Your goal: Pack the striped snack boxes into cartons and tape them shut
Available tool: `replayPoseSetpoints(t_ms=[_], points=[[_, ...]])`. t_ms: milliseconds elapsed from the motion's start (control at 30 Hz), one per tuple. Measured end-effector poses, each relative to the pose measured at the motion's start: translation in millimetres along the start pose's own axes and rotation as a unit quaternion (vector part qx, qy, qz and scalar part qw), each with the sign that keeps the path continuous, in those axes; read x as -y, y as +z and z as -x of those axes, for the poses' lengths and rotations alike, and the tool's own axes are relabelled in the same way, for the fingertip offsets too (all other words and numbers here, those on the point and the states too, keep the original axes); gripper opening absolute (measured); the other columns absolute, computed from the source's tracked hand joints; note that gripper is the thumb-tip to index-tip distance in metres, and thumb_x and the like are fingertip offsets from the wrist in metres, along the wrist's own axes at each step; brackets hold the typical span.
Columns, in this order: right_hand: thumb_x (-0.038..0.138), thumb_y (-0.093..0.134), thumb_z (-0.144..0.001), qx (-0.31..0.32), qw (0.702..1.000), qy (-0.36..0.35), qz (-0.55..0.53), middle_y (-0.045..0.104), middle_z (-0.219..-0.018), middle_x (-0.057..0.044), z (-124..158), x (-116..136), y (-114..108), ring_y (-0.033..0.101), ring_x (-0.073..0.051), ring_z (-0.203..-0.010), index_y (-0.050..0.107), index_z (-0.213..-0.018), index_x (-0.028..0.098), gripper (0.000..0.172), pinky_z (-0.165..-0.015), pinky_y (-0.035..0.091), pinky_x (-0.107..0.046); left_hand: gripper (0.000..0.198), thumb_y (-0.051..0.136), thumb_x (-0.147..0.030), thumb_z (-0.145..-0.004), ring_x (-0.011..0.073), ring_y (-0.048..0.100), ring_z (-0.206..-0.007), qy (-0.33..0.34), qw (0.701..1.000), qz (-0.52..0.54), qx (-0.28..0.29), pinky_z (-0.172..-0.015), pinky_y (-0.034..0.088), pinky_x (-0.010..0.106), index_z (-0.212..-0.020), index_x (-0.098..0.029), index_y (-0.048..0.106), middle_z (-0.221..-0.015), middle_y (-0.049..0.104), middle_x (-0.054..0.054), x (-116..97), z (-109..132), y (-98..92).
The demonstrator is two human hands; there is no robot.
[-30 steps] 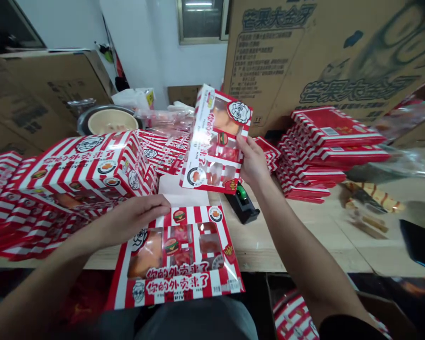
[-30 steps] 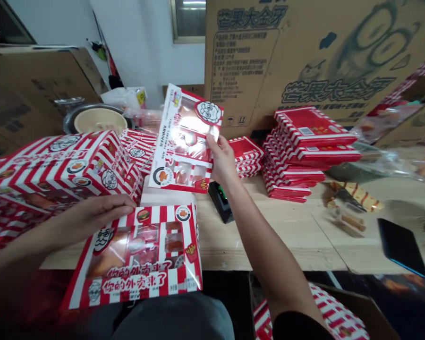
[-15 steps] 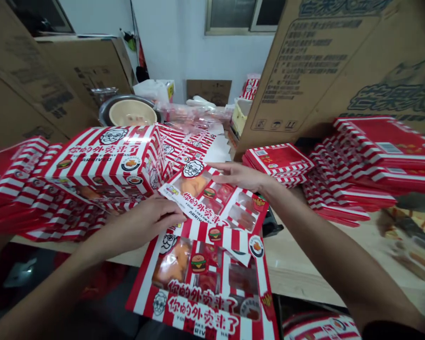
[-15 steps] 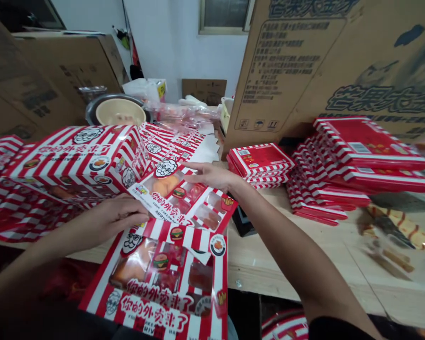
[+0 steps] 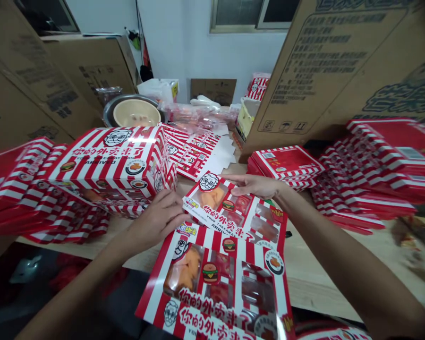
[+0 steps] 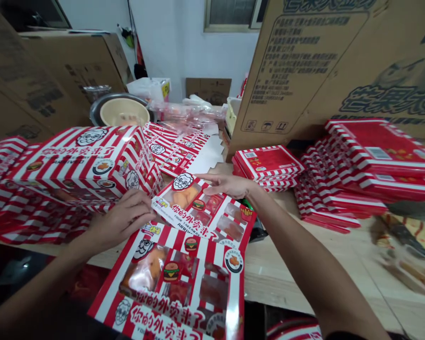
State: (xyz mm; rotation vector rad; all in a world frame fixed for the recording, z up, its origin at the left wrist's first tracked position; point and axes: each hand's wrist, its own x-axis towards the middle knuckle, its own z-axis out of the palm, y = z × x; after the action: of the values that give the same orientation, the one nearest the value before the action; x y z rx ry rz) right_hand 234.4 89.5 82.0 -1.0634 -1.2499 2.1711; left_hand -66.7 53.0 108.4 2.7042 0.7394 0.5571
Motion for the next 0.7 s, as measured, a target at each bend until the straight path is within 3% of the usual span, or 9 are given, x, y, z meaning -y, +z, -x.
replayPoseSetpoints(t_ms=[100, 300, 433, 700], points=[[0.014, 0.067, -0.071, 0.005, 1.000, -0.002, -0.007, 0.061, -0.117, 0.000, -3.7, -1.2, -3.1, 0.065, -0.013, -0.089, 0.041, -0.129, 0.030, 0.066, -0.083, 0.053, -0.028, 0.021, 0.042, -0.023, -0.090, 0.0132, 0.045, -0.084, 0.003, 0.999, 0.031, -0.020, -0.078, 0.039, 0.027, -0.077, -0.015, 0.057, -0.086, 0.048, 0.002, 4.1, -3.3, 0.2], [0.015, 0.065, -0.072, 0.003, 1.000, 0.011, -0.010, 0.064, -0.112, -0.001, -8.3, -3.8, -6.5, 0.066, -0.016, -0.084, 0.038, -0.131, 0.032, 0.067, -0.081, 0.054, -0.035, 0.027, 0.037, -0.022, -0.091, 0.0104, 0.047, -0.080, -0.095, 0.987, 0.118, -0.050, -0.074, 0.039, 0.024, -0.068, -0.015, 0.050, -0.082, 0.044, 0.000, 12.4, -0.2, 9.2], [0.019, 0.063, -0.074, -0.015, 1.000, 0.009, -0.011, 0.066, -0.108, -0.002, -9.8, -9.4, -7.7, 0.067, -0.017, -0.080, 0.035, -0.132, 0.032, 0.066, -0.080, 0.054, -0.039, 0.028, 0.038, -0.023, -0.090, 0.0090, 0.047, -0.072, -0.102, 0.980, 0.161, -0.050, -0.067, 0.039, 0.022, -0.065, -0.015, 0.048, -0.076, 0.046, -0.001, 19.2, 0.7, 15.5], [0.020, 0.061, -0.076, -0.037, 0.999, -0.008, -0.006, 0.062, -0.116, -0.002, 0.9, -7.2, -8.0, 0.066, -0.017, -0.089, 0.031, -0.134, 0.033, 0.066, -0.081, 0.054, -0.036, 0.018, 0.039, -0.017, -0.088, 0.0134, 0.046, -0.084, -0.040, 0.993, 0.011, -0.110, -0.078, 0.038, 0.030, -0.076, -0.014, 0.052, -0.086, 0.049, 0.004, 21.0, -0.8, 27.4]])
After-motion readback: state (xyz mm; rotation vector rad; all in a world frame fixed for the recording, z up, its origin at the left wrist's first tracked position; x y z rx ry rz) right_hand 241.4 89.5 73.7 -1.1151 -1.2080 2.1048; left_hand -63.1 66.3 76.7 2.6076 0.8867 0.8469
